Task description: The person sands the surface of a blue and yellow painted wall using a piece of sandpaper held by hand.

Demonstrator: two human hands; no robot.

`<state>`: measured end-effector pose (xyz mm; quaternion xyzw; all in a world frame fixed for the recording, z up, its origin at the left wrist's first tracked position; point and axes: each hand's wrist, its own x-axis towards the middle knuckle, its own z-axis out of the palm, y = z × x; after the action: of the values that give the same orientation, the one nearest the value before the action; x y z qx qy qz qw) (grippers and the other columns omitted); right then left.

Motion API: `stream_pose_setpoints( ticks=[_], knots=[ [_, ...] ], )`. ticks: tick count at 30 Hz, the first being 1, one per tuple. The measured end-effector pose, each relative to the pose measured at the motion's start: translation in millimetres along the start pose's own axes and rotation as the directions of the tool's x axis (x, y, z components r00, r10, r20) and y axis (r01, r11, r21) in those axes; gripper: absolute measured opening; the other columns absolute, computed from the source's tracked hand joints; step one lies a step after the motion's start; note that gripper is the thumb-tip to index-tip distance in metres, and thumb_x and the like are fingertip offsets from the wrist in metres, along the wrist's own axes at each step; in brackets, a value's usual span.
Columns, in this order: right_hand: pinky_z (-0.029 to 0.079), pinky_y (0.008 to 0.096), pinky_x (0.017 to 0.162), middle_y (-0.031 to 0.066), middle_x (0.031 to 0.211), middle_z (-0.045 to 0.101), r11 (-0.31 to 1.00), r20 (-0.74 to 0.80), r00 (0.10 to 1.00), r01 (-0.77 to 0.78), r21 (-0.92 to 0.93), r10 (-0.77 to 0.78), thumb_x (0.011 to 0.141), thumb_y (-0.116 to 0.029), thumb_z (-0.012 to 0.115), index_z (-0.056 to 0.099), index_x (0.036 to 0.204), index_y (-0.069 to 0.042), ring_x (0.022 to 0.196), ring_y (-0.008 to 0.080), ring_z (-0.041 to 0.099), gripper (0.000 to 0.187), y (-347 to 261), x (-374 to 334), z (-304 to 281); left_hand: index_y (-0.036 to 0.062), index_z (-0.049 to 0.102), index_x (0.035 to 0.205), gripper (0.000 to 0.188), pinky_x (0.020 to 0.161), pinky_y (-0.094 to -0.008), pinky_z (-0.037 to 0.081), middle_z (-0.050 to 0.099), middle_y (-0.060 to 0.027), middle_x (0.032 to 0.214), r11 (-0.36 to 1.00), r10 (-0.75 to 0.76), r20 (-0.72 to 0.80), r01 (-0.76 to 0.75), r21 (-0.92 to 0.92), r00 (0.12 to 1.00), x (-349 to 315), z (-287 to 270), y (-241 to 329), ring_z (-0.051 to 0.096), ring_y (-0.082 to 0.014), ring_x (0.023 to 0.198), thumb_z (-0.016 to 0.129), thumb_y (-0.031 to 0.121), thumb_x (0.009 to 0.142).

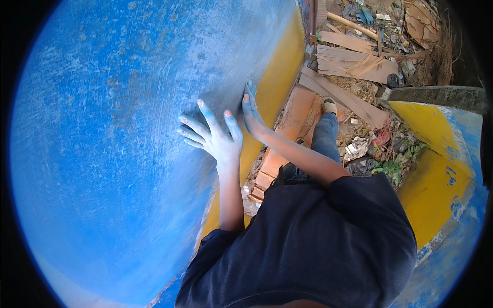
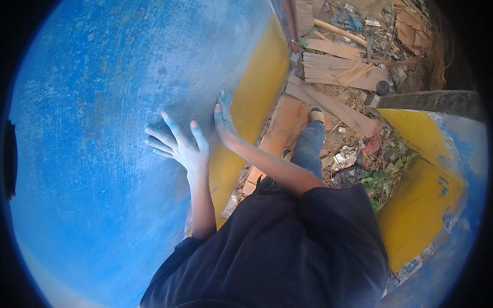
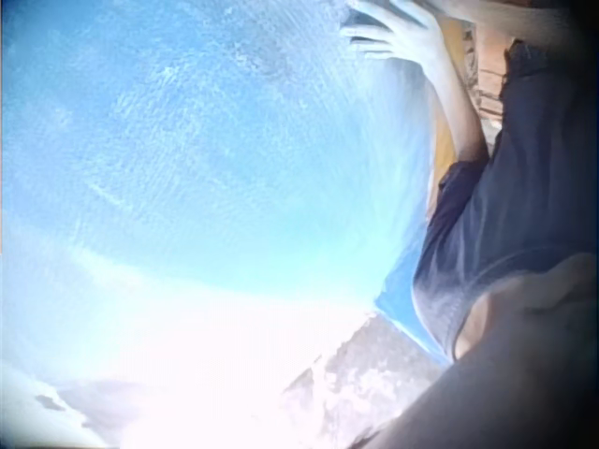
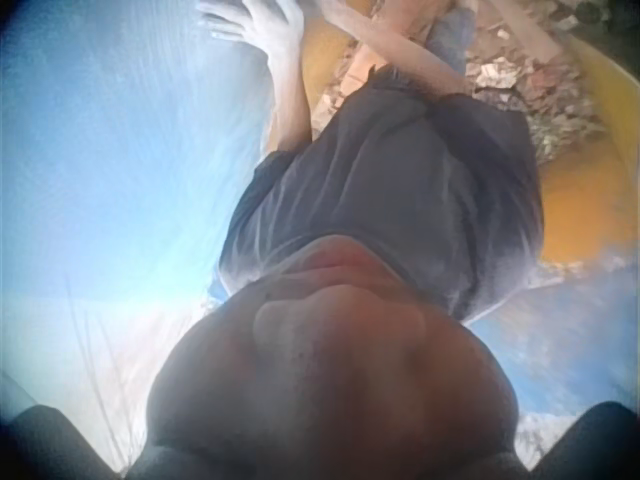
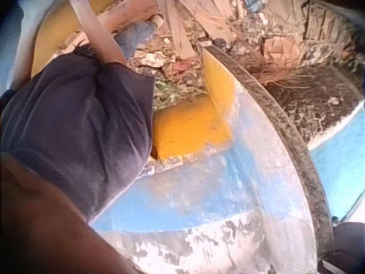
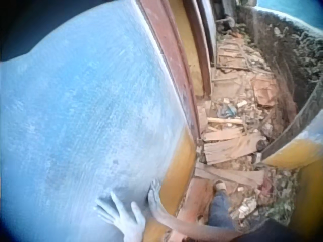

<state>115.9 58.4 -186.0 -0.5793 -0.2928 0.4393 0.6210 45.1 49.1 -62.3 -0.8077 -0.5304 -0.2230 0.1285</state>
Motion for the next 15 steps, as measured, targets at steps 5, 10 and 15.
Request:
stream_pose_setpoints(
  ticks=[5, 10, 15],
  knots=[
    [0.008, 0.0391, 0.124, 0.0135, 0.166, 0.000, 0.963, -0.259, 0.940, -0.172, 0.208, 0.223, 0.104, -0.057, 0.015, 0.002, 0.158, -0.005, 0.153, 0.0281, 0.000, 0.076, 27.3, 72.3, -26.4, 0.0152, 0.030, 0.157, 0.074, 0.107, -0.0752, -0.003, -0.008, -0.0390, 0.157, 0.999, 0.034, -0.167, -0.038, -0.018, 0.985, -11.9, -29.2, -23.7, -0.012, -0.0623, 0.142, 0.055, 0.049, 0.096],
    [-0.005, 0.0470, 0.123, 0.0167, 0.165, -0.009, 0.995, -0.024, 0.999, -0.037, 0.090, 0.039, 0.103, -0.060, 0.012, -0.004, 0.158, -0.006, 0.151, 0.0376, -0.011, 0.079, 10.4, -49.2, 51.2, 0.0147, 0.033, 0.156, 0.074, 0.106, -0.0759, -0.006, -0.009, -0.0375, 0.158, 0.992, -0.080, -0.153, 0.093, 0.080, 0.985, -53.1, -40.5, -66.8, -0.017, -0.0601, 0.142, 0.056, 0.049, 0.095],
    [0.000, 0.0445, 0.123, 0.0144, 0.165, -0.009, 0.991, -0.062, 0.991, -0.118, 0.055, 0.121, 0.104, -0.058, 0.013, -0.005, 0.158, -0.006, 0.152, 0.0314, -0.006, 0.077, 26.0, -52.5, 51.2, 0.0225, 0.035, 0.155, 0.070, 0.104, -0.0781, -0.006, -0.005, -0.0271, 0.163, 0.987, -0.105, -0.081, 0.114, 0.117, 0.991, -73.8, -35.7, -74.4, -0.017, -0.0580, 0.143, 0.057, 0.048, 0.094]
  ],
)
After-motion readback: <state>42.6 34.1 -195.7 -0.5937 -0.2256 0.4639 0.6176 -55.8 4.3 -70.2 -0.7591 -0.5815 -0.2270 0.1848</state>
